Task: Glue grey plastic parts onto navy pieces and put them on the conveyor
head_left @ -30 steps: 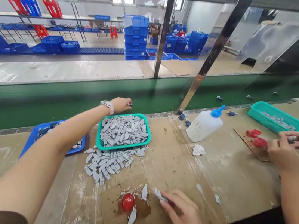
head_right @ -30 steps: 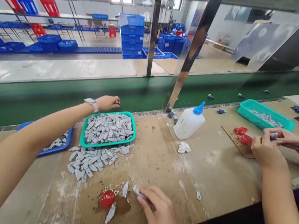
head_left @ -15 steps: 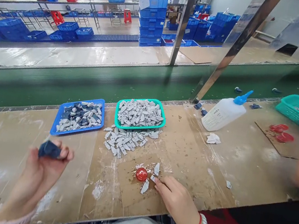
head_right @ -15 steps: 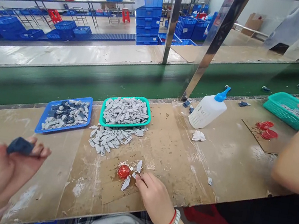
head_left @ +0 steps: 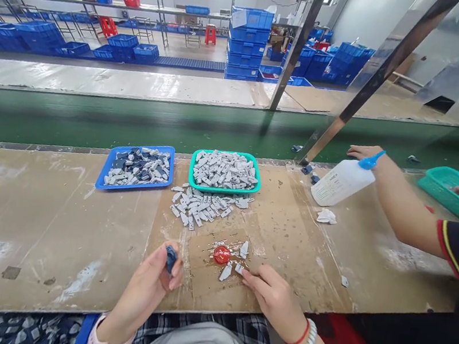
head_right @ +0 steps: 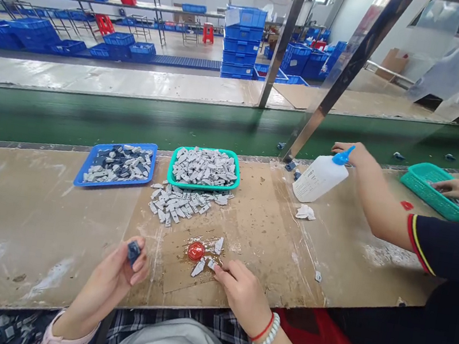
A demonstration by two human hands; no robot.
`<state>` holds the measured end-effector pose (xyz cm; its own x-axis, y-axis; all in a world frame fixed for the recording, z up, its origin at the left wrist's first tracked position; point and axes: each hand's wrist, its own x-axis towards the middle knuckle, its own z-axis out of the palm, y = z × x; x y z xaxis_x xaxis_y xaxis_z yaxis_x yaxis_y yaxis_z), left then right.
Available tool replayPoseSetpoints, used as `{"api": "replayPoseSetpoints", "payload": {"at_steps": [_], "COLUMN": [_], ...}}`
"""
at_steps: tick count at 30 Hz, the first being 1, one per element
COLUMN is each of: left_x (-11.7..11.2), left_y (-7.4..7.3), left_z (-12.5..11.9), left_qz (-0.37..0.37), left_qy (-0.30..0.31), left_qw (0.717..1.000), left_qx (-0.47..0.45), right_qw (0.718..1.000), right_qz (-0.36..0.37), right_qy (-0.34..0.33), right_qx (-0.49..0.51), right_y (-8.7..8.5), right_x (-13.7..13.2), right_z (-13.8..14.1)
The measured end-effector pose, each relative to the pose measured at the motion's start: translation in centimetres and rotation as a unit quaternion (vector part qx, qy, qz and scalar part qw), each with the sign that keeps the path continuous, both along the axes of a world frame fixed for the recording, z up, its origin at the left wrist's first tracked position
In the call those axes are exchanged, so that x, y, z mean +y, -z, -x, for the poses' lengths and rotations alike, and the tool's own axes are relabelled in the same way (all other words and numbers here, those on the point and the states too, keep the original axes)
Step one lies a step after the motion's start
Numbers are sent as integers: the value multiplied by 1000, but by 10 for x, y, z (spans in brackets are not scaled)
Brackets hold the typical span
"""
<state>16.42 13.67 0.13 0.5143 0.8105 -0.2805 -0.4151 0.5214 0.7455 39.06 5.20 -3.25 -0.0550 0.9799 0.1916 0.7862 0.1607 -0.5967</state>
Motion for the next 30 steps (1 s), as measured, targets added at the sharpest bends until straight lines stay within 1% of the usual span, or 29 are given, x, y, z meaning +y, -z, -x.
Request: {"api": "replayPoseSetpoints", "payload": {"at_steps": [3,6,9,12,14,17,20,23,25,28,30], "left_x": [1,2,1,-2,-5,-7,-8,-10,-11,-15,-18], "left_y": [1,2,-5,-15,-18,-17,-14,-17,-21,-25,-23], "left_z": [-13,-23,-34,-48,-56,-64,-66,-65,-65,-66,-64], "left_qz": [-17,-100,-184,-255,-286,-309,-320,-326,-321,-300,-287], "left_qy": [25,52,68,107,125,126,119,113,106,105,100], "left_qw": [999,989,961,923,908,903,900,897,898,900,903], "left_qx": [22,100,194,268,279,271,271,277,283,297,302], "right_qw": [997,974,945,933,934,942,948,954,963,983,990], "right_qz": [-6,8,28,13,-13,-58,-81,-77,-75,-80,-73], "right_qy": [17,80,128,133,122,100,76,51,32,-23,-70], "right_qx": [80,211,301,333,336,316,297,285,258,167,96], "right_y": [3,1,-10,-28,-39,-53,-61,-62,-60,-57,-57], "right_x": [-2,0,5,10,12,13,16,18,19,16,16], "right_z": [0,-2,-6,-5,-1,7,15,21,24,28,30]}}
